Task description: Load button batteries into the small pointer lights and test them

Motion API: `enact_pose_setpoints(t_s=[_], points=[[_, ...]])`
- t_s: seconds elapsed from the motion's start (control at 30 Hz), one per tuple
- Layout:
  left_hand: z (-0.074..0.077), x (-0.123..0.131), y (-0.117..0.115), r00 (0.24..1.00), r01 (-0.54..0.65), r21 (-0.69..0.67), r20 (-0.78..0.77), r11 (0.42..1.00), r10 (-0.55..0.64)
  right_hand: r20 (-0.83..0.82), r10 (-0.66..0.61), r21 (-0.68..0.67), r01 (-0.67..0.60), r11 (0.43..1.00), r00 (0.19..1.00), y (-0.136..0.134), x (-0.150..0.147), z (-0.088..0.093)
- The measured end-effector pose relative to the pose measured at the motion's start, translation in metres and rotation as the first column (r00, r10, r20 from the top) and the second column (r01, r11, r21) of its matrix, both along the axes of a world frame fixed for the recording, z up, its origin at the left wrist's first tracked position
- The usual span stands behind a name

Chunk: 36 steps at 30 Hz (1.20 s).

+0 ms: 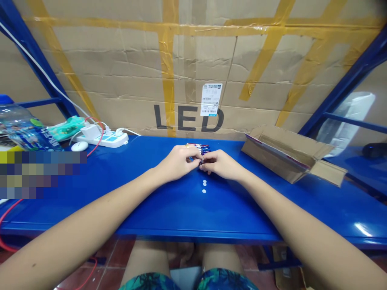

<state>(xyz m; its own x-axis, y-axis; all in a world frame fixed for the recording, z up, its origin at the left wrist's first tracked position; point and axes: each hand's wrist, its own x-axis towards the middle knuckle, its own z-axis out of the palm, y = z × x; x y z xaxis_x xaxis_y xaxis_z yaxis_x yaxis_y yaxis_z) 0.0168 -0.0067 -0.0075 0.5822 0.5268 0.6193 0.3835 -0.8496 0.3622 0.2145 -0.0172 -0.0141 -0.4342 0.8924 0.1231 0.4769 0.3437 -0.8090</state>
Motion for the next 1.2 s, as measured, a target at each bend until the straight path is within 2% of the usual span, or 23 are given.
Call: enact_pose_setpoints(t_s=[0.1,0.2,0.27,0.4,0.5,0.63,0.8,0.9,1.0,1.1,1.2], points=[[0.0,-0.002,0.0,1.0,0.011,-0.048,0.009,0.999,-0.011,-0.008,0.002,-0.002,-0.002,1.0,1.0,-0.002,-0.005,0.002],[0.001,-0.002,-0.001,0.994,0.023,-0.22,0.107,0.975,0.001,-0.034,0.014,0.022,-0.013,1.0,0.999,-0.005,-0.009,0.006],[0.003,-0.003,-0.001,0.986,0.002,-0.306,0.159,0.952,0.05,-0.054,0.006,0.063,-0.003,0.998,0.999,-0.005,-0.014,0.009],[0.012,-0.009,0.003,0.965,-0.078,-0.362,0.207,0.929,0.162,-0.029,-0.081,0.142,0.084,0.986,0.996,0.0,-0.025,0.013],[0.016,-0.017,0.011,0.922,-0.057,-0.417,0.327,0.907,0.208,0.069,-0.154,0.221,0.136,0.966,0.986,0.005,-0.035,0.014],[0.012,-0.023,0.025,0.854,0.022,-0.505,0.458,0.863,0.246,0.286,-0.089,0.238,0.019,0.971,0.954,0.005,-0.051,0.009],[0.005,-0.023,0.029,0.869,0.112,-0.613,0.442,0.782,0.222,0.443,-0.011,0.278,-0.125,0.952,0.897,0.001,-0.065,0.001],[0.0,-0.023,0.029,0.892,0.137,-0.605,0.419,0.784,0.168,0.347,-0.019,0.306,-0.094,0.947,0.938,0.0,-0.056,0.003],[-0.004,-0.021,0.028,0.928,0.112,-0.582,0.351,0.805,0.125,0.081,-0.134,0.35,0.097,0.932,0.988,0.0,-0.034,0.01],[-0.006,-0.015,0.02,0.965,0.08,-0.588,0.249,0.805,0.086,-0.165,-0.169,0.263,0.208,0.942,0.972,-0.001,-0.014,0.015],[-0.006,-0.009,0.011,0.98,0.104,-0.59,0.199,0.801,0.019,-0.236,-0.151,0.204,0.201,0.958,0.96,-0.001,-0.007,0.017]])
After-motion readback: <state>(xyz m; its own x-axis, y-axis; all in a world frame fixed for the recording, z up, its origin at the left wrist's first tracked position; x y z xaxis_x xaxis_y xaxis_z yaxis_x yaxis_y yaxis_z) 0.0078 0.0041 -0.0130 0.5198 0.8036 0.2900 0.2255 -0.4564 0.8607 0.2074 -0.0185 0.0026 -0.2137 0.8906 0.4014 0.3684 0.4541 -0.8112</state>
